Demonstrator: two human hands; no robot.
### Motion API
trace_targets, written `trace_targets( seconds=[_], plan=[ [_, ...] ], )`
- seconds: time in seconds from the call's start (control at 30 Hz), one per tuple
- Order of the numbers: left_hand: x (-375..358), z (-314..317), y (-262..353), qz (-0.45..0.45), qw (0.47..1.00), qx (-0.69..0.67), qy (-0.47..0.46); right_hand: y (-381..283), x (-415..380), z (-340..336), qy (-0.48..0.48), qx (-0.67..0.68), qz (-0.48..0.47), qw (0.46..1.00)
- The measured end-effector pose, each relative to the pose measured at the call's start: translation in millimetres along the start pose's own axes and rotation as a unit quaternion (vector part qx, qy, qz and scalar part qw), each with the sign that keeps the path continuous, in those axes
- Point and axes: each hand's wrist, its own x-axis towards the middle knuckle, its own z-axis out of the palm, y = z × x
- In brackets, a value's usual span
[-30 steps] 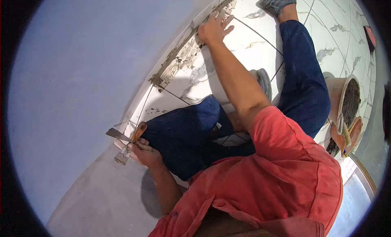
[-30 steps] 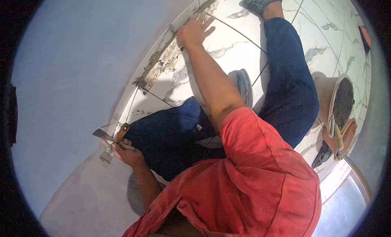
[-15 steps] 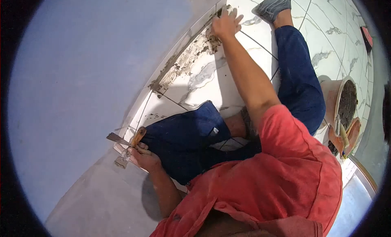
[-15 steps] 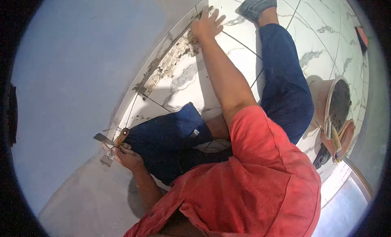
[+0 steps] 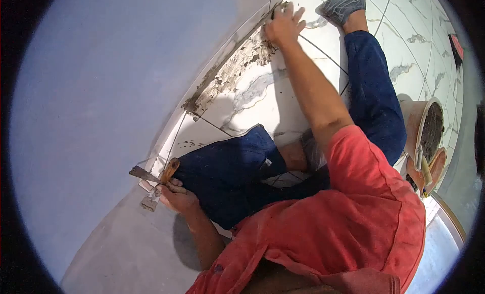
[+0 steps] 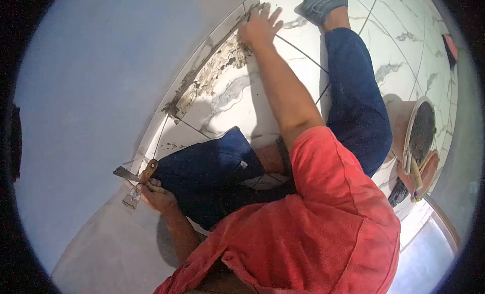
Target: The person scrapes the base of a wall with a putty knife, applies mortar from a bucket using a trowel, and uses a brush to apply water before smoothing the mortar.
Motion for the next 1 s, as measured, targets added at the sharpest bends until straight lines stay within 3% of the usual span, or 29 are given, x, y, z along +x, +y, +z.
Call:
trace_targets(
  seconds=[0.07,0.17,0.3,0.37,0.43,0.5,0.57,0.63,0.7,0.83,1.0],
  plan=[
    [3,-6,-7,-0.027,0.999,-0.028,0.037,-20,-27,5,0.004,0.0,-0.018,1.0],
    [2,-8,-6,0.002,1.0,-0.003,0.001,-47,-60,26,0.003,-0.003,0.008,1.0],
    [0,-4,0,-0.003,0.998,-0.065,-0.009,-67,-89,16,-0.023,0.019,0.0,1.0],
    [1,-1,3,0.017,0.996,-0.082,-0.016,-57,-87,-18,-0.152,0.033,-0.047,0.987],
    [-5,5,11,-0.026,0.996,-0.068,0.042,-35,-69,-17,-0.028,0.013,-0.019,0.999],
    [-1,-12,-4,-0.009,0.999,-0.049,0.003,-15,-56,-16,-0.01,0.009,0.033,0.999],
    [6,-19,-14,0.017,0.998,-0.04,-0.044,-18,-63,-14,-0.02,0.003,0.021,1.0],
    [8,-22,-20,0.079,0.992,0.077,-0.057,-30,-80,-14,-0.06,0.005,-0.012,0.998],
    [1,-9,-5,0.04,0.998,0.01,-0.037,-37,-95,-14,-0.095,0.067,-0.037,0.993],
    [-1,0,4,-0.03,0.995,-0.087,0.024,-33,-76,8,0.021,0.142,0.024,0.989],
    [4,-14,-7,-0.001,0.999,-0.019,-0.031,-52,-63,17,-0.04,0.063,0.056,0.996]
  ],
)
